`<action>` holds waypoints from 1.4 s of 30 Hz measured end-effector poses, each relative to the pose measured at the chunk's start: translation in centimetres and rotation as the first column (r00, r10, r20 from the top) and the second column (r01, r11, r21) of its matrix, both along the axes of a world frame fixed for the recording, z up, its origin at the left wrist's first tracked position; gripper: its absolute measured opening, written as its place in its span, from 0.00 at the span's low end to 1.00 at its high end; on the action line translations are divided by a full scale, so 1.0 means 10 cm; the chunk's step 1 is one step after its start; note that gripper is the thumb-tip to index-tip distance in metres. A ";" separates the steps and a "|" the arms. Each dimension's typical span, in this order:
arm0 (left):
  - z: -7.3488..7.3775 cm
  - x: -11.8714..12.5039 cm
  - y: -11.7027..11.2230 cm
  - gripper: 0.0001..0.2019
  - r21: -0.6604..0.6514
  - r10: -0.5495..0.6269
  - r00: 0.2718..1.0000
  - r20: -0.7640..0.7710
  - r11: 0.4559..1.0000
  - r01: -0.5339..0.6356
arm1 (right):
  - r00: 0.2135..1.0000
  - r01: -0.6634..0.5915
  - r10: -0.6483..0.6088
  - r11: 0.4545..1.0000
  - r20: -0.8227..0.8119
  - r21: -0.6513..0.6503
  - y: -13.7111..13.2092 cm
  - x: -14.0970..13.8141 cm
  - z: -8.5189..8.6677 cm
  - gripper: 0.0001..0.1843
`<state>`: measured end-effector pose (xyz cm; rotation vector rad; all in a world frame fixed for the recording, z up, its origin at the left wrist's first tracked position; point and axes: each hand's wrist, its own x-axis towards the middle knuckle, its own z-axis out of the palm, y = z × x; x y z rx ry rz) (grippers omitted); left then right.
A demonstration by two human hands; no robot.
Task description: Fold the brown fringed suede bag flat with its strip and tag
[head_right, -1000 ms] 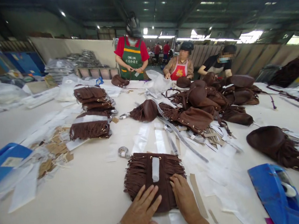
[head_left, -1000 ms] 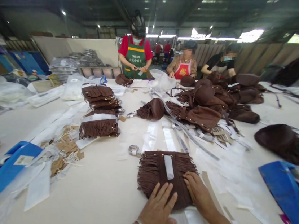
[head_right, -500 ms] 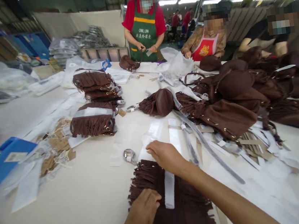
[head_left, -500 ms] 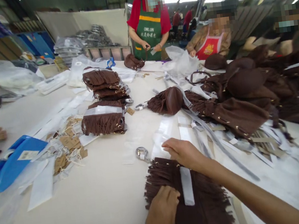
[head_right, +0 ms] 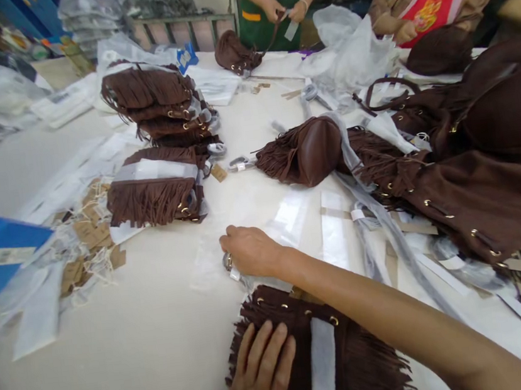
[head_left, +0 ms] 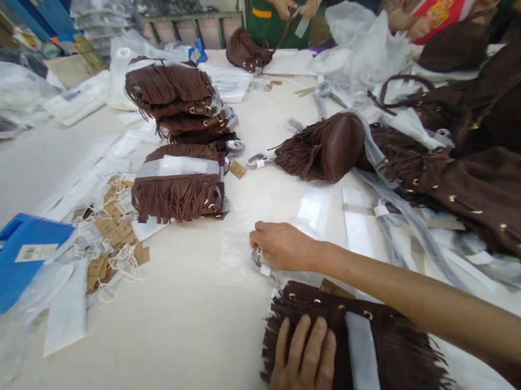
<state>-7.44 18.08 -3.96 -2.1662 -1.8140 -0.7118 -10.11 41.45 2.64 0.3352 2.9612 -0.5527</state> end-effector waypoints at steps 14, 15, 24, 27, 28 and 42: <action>-0.14 -0.07 0.06 0.21 -0.128 -0.020 0.996 -0.090 0.992 0.008 | 0.985 -0.170 0.167 0.982 -0.039 -0.083 0.21 0.24 -0.10 0.19; -0.15 -0.07 0.05 0.20 -0.118 -0.011 0.997 -0.073 0.993 0.002 | 0.980 -0.197 0.197 0.979 -0.001 -0.042 0.21 0.20 -0.14 0.18; -0.26 -0.04 0.03 0.20 -0.102 0.012 1.000 -0.012 0.995 -0.013 | 0.985 -0.169 0.168 0.985 0.043 0.019 0.32 0.20 -0.12 0.13; -0.25 -0.05 0.04 0.19 -0.097 0.014 1.000 -0.002 0.995 -0.014 | 0.991 -0.120 0.126 0.984 0.040 -0.129 0.36 0.28 -0.09 0.22; -0.25 -0.05 0.05 0.19 -0.093 0.015 1.000 0.004 0.996 -0.014 | 0.994 -0.091 0.100 0.980 0.038 -0.178 0.36 0.30 -0.09 0.25; -0.22 -0.04 0.08 0.20 -0.112 0.012 1.000 0.028 0.994 -0.009 | 0.873 0.410 -0.352 0.905 0.337 -0.117 0.10 1.32 -0.13 0.06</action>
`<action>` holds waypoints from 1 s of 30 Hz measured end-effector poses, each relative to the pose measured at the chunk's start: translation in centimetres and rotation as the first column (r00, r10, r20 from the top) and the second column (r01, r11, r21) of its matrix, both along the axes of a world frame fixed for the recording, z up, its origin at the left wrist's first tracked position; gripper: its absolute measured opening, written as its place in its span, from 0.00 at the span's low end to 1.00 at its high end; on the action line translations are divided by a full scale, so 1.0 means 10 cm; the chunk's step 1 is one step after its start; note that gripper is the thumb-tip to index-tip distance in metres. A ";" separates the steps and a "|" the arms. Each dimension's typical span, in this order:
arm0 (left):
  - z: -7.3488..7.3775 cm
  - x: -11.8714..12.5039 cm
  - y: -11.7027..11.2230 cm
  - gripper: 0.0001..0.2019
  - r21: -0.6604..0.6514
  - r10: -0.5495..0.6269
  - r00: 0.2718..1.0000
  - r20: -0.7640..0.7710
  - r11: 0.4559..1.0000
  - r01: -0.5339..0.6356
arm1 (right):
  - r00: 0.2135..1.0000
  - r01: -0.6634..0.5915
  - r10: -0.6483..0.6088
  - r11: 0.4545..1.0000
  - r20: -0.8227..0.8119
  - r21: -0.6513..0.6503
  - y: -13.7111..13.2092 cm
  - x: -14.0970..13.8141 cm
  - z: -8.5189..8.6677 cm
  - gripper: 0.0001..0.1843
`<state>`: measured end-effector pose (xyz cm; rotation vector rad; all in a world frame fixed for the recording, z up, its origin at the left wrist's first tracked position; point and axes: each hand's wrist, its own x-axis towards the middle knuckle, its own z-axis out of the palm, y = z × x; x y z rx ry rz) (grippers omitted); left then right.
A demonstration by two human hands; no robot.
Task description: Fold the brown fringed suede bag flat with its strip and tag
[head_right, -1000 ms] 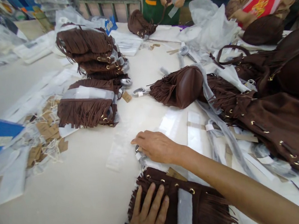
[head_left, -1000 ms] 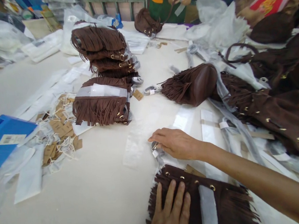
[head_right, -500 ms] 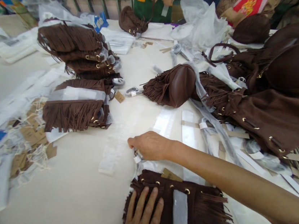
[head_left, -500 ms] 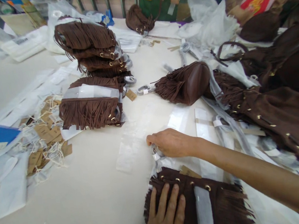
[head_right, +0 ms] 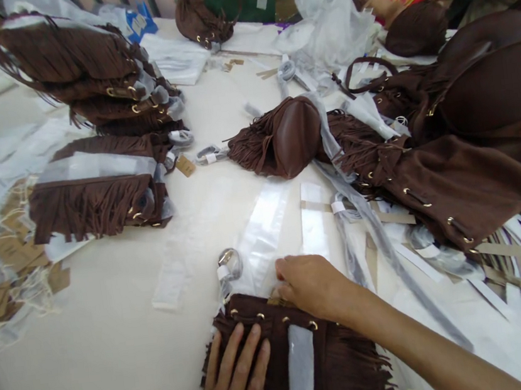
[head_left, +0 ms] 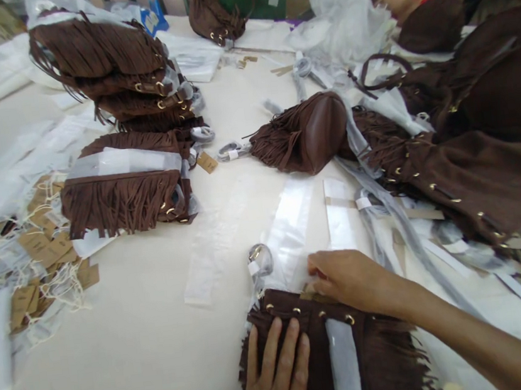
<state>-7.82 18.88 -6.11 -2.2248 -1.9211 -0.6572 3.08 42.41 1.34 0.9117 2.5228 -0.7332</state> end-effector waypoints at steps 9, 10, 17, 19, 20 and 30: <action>0.12 -0.01 -0.01 0.22 -0.050 0.024 1.000 -0.019 0.998 -0.025 | 1.000 -0.023 0.022 0.996 -0.018 -0.083 0.00 0.09 0.09 0.05; 0.12 -0.01 -0.02 0.22 -0.052 0.031 0.999 -0.014 0.998 -0.031 | 0.999 -0.028 0.027 0.998 -0.026 -0.052 0.03 0.04 0.15 0.07; 0.13 0.02 -0.07 0.21 -0.047 0.073 0.997 0.040 0.996 -0.071 | 0.969 -0.181 0.196 0.978 -0.154 0.104 -0.02 -0.87 0.56 0.10; 0.12 0.02 -0.07 0.20 -0.035 0.073 0.996 0.048 0.997 -0.072 | 0.916 -0.288 0.235 0.949 -0.325 -0.125 -0.08 -1.19 0.60 0.11; 0.11 0.02 -0.07 0.20 -0.028 0.076 0.996 0.053 0.997 -0.074 | 0.882 -0.355 0.217 0.890 -0.418 -0.287 -0.09 -1.31 0.60 0.13; 0.05 0.01 -0.05 0.21 0.016 0.079 0.987 0.142 0.997 -0.082 | 0.922 -0.238 0.115 0.922 -0.370 -0.307 -0.01 -0.62 0.24 0.11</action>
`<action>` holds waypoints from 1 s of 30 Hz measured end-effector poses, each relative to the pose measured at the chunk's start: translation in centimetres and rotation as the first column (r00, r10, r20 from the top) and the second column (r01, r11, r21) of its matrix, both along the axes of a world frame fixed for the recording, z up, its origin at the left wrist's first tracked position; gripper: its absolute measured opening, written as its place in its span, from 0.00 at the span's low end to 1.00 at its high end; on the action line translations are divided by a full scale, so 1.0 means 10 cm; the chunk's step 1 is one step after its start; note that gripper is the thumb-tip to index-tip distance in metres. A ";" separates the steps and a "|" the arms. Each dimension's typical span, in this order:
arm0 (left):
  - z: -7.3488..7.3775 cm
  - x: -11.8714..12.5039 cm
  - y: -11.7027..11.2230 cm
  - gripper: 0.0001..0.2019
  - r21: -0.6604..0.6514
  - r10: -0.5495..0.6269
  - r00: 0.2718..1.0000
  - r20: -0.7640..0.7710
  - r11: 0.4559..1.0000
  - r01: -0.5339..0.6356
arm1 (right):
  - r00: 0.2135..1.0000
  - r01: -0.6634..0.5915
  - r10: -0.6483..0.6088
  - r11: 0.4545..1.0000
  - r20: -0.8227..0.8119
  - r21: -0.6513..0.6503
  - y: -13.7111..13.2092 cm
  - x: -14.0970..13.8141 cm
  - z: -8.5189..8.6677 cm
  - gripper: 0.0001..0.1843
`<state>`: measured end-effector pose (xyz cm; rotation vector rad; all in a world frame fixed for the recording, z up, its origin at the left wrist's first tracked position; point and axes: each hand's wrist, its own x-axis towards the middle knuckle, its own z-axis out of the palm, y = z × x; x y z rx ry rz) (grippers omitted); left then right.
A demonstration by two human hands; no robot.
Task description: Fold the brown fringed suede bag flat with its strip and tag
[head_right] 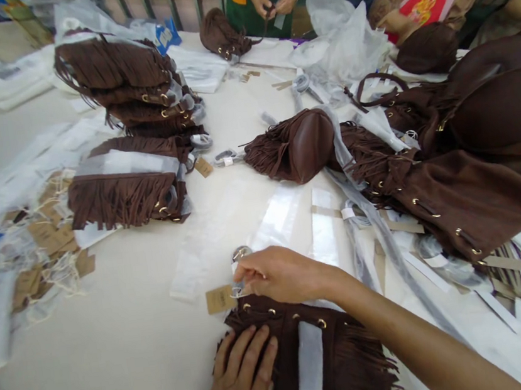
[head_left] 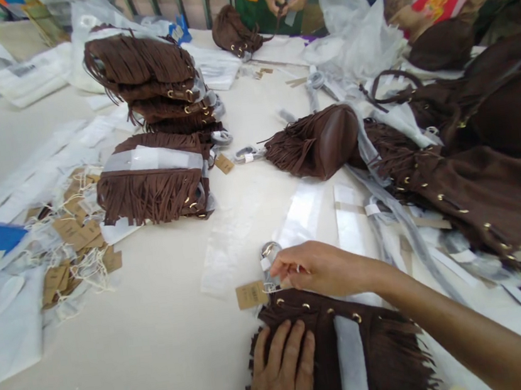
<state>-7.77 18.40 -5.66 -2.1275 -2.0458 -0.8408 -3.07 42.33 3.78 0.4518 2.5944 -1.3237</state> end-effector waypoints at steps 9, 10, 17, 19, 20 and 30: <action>0.02 0.00 -0.01 0.19 0.024 0.007 1.000 -0.013 1.000 -0.007 | 0.982 0.171 -0.184 0.958 0.039 0.228 -0.44 0.05 -0.29 0.07; 0.02 0.00 -0.01 0.19 0.024 0.007 1.000 -0.015 1.000 -0.007 | 0.984 0.165 -0.176 0.959 0.025 0.229 -0.42 0.02 -0.27 0.07; -0.05 0.00 -0.02 0.18 0.061 0.013 1.000 -0.022 0.998 -0.011 | 0.995 0.083 -0.094 0.972 0.041 0.221 -0.29 -0.10 -0.03 0.07; -0.09 -0.01 -0.01 0.18 0.080 0.014 1.000 -0.023 0.997 -0.012 | 0.994 0.044 -0.070 0.959 0.084 0.280 -0.34 -0.09 -0.03 0.06; -0.10 -0.01 -0.01 0.18 0.087 0.013 1.000 -0.024 0.996 -0.011 | 0.992 0.026 -0.063 0.947 0.108 0.322 -0.37 -0.08 -0.05 0.06; -0.07 -0.02 -0.01 0.18 0.102 0.024 1.000 -0.012 0.994 -0.022 | 0.987 -0.149 0.096 0.830 0.127 0.537 -0.48 -0.06 -0.16 0.09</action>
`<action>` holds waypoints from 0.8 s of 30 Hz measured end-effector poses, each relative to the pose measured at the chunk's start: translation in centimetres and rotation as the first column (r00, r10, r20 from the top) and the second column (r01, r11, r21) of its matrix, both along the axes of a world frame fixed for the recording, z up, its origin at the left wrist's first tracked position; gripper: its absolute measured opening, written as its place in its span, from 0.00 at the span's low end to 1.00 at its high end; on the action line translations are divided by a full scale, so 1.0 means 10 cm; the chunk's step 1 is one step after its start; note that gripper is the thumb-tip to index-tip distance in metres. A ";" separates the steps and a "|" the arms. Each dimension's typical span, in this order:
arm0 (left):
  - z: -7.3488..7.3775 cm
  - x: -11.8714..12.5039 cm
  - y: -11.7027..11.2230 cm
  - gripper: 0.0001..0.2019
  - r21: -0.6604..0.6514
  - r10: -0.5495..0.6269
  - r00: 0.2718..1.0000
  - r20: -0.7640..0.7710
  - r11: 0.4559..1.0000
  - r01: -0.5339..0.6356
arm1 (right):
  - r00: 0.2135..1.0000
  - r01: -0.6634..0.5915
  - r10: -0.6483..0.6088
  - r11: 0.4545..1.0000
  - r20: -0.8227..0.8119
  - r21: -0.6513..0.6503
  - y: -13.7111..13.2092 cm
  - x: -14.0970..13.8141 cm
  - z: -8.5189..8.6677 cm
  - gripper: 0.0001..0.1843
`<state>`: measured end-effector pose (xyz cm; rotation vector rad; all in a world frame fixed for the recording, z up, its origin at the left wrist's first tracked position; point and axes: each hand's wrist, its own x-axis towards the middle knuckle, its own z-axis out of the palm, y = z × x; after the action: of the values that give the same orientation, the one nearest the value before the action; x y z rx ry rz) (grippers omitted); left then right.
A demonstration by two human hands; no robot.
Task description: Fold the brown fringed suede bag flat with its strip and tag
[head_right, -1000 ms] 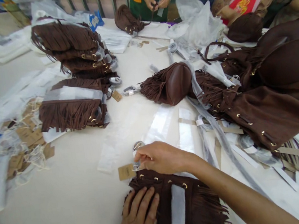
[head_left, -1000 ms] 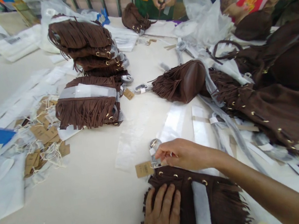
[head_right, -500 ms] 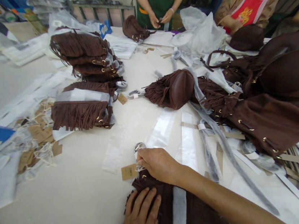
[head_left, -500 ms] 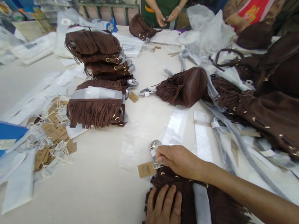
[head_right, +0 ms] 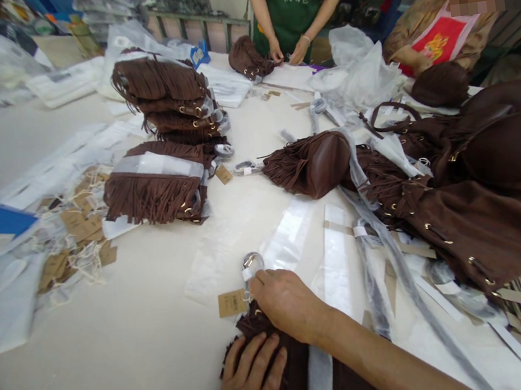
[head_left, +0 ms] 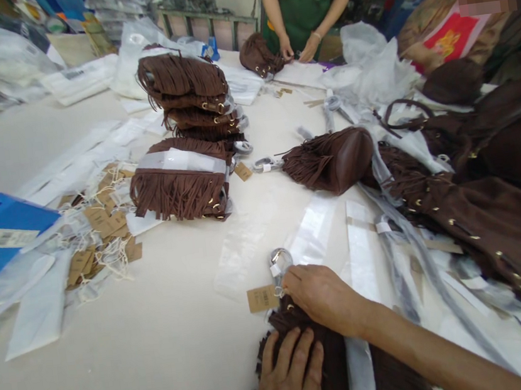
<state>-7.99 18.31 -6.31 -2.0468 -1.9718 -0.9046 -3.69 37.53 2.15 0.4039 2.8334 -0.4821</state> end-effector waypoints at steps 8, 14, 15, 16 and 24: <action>0.01 0.01 -0.02 0.19 -0.024 0.009 1.000 0.012 1.000 -0.008 | 0.980 0.147 -0.194 0.872 -0.053 -0.467 0.14 -0.12 0.18 0.09; -0.01 0.02 -0.03 0.18 -0.026 0.007 1.000 0.027 1.000 -0.006 | 0.988 -0.043 -0.006 0.950 -0.156 -0.310 0.19 -0.59 0.32 0.07; 0.00 0.02 -0.03 0.18 -0.031 0.003 1.000 0.026 1.000 -0.002 | 0.987 -0.088 0.045 0.952 -0.152 -0.292 0.18 -0.68 0.35 0.07; 0.00 0.02 -0.03 0.18 -0.037 -0.002 1.000 0.023 0.999 0.003 | 0.985 -0.135 0.097 0.950 -0.145 -0.282 0.16 -0.77 0.39 0.07; 0.09 0.02 -0.02 0.17 -0.091 -0.005 1.000 0.005 0.996 0.006 | 0.889 -0.449 0.454 0.846 -0.052 -0.286 -0.04 -1.24 0.51 0.11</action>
<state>-7.80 18.11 -5.45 -2.1009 -2.0475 -0.8364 -16.12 37.17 7.28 -0.3137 2.6485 -0.7655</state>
